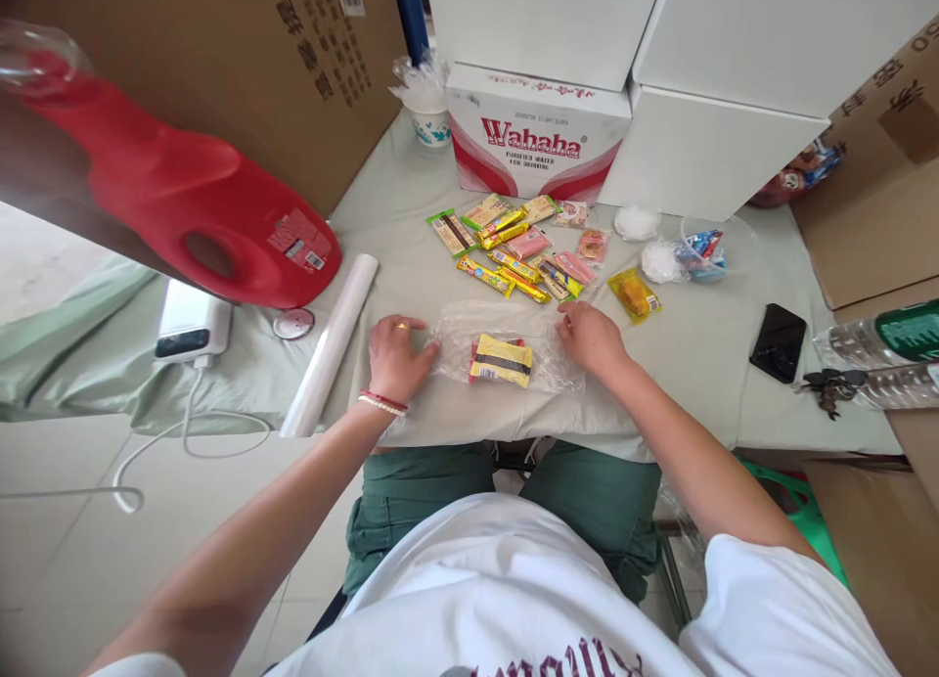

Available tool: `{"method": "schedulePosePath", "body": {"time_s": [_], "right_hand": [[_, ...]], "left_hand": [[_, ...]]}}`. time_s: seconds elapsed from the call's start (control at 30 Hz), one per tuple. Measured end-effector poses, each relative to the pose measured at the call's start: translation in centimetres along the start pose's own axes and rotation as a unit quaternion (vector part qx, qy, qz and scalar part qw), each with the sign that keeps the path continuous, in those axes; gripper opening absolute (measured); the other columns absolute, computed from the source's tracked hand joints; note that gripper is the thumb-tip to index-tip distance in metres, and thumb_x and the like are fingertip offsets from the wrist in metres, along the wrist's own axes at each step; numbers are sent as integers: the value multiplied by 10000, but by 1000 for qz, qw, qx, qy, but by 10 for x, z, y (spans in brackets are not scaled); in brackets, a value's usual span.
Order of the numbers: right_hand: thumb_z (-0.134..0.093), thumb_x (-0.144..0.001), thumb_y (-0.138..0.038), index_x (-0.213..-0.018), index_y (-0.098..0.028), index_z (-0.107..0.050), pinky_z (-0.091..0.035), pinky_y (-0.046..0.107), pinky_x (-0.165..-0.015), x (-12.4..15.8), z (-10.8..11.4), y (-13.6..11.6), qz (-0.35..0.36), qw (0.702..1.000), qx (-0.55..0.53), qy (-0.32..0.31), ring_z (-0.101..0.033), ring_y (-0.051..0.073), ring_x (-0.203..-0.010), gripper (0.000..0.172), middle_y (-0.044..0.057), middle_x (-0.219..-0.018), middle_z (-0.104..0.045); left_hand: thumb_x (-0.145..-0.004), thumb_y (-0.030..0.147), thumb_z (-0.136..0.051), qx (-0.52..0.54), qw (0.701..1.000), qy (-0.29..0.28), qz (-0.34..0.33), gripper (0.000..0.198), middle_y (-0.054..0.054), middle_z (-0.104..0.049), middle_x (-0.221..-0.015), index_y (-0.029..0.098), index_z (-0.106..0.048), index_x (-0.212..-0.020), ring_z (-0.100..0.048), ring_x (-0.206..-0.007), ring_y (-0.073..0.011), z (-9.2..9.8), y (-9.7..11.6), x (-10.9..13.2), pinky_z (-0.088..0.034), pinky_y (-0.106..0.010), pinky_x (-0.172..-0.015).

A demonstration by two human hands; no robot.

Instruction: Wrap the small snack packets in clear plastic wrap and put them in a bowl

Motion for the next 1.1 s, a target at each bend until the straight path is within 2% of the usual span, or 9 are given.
{"method": "schedulePosePath", "body": {"time_s": [0.2,0.27,0.37,0.43,0.53,0.7,0.8,0.97,1.1], "right_hand": [[-596,-945,-278,-1511,-121,-527,-445,444,-1093,-41,-14,-65,149,985,73,-52,-539,355,-1311,591,191,-1409,-620],[-665,-903,-277,-1571,-80,-441,-442,463,-1089,-50,-23,-77,141,983,96,-70,-533,391,-1318,731,230,-1435,-599],[-693,-860,-217,-1585,-84,-410,-487,405,-982,-61,-28,-82,99,987,86,-96,-624,359,-1196,789,214,-1294,-695],[-659,-876,-192,-1512,-116,-514,-491,347,-895,-66,-24,-80,73,989,64,-115,-672,304,-1072,658,158,-1143,-755],[-590,-952,-243,-1220,-150,-733,-454,319,-875,-64,-13,-79,91,986,42,-130,-659,252,-987,318,120,-1034,-754],[-553,-979,-217,-1091,-164,-764,-397,376,-954,-28,10,-90,191,977,86,-30,-536,296,-1145,245,161,-1244,-640],[-486,-1001,-173,-1156,-173,-718,-412,368,-872,7,9,-98,196,965,168,-43,-570,292,-1067,279,163,-1150,-639],[-406,-1060,-214,-1293,-232,-638,-398,286,-664,54,-14,-99,157,970,172,-69,-634,217,-892,328,126,-1163,-631],[-396,-1067,-194,-1482,-262,-541,-434,279,-679,71,-47,-89,181,977,97,-51,-648,208,-907,445,105,-1175,-646]], "left_hand": [[-925,268,-531,-34,987,152,-39,248,-143,-669,-1099,198,-728,-1059,-588,-1150,-338,49,22,32,-416,-557,-1060],[-944,266,-509,-49,989,88,-107,310,-117,-714,-1115,249,-760,-1125,-594,-1154,-336,52,39,49,-382,-563,-1059],[-970,236,-461,-57,966,-85,-237,455,-58,-741,-1278,335,-710,-1336,-605,-1177,-304,34,68,67,-392,-515,-1017],[-984,188,-421,-60,949,-141,-275,519,-29,-710,-1383,347,-656,-1419,-620,-1155,-273,19,81,71,-424,-470,-938],[-979,137,-429,-73,944,-145,-288,542,-31,-680,-1438,314,-631,-1450,-644,-1091,-255,3,90,68,-439,-440,-836],[-973,126,-473,-90,939,-136,-303,522,-29,-653,-1471,283,-637,-1443,-655,-1034,-250,-6,96,72,-437,-423,-789],[-964,130,-493,-94,942,-133,-295,526,-23,-647,-1478,280,-629,-1449,-658,-1001,-247,-6,98,78,-442,-426,-772],[-929,144,-534,-69,957,-114,-259,513,-46,-680,-1435,261,-660,-1413,-665,-1012,-262,-9,97,80,-456,-435,-779],[-891,117,-526,56,965,-119,-228,442,-34,-766,-1283,280,-767,-1223,-693,-1035,-254,-11,82,72,-500,-442,-859]]}}
Point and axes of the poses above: each hand's wrist, its own x-axis away from the middle knuckle, its own z-axis out of the back of the hand, y = z × x, the point moved 4 cm from there along -x, towards the middle knuckle
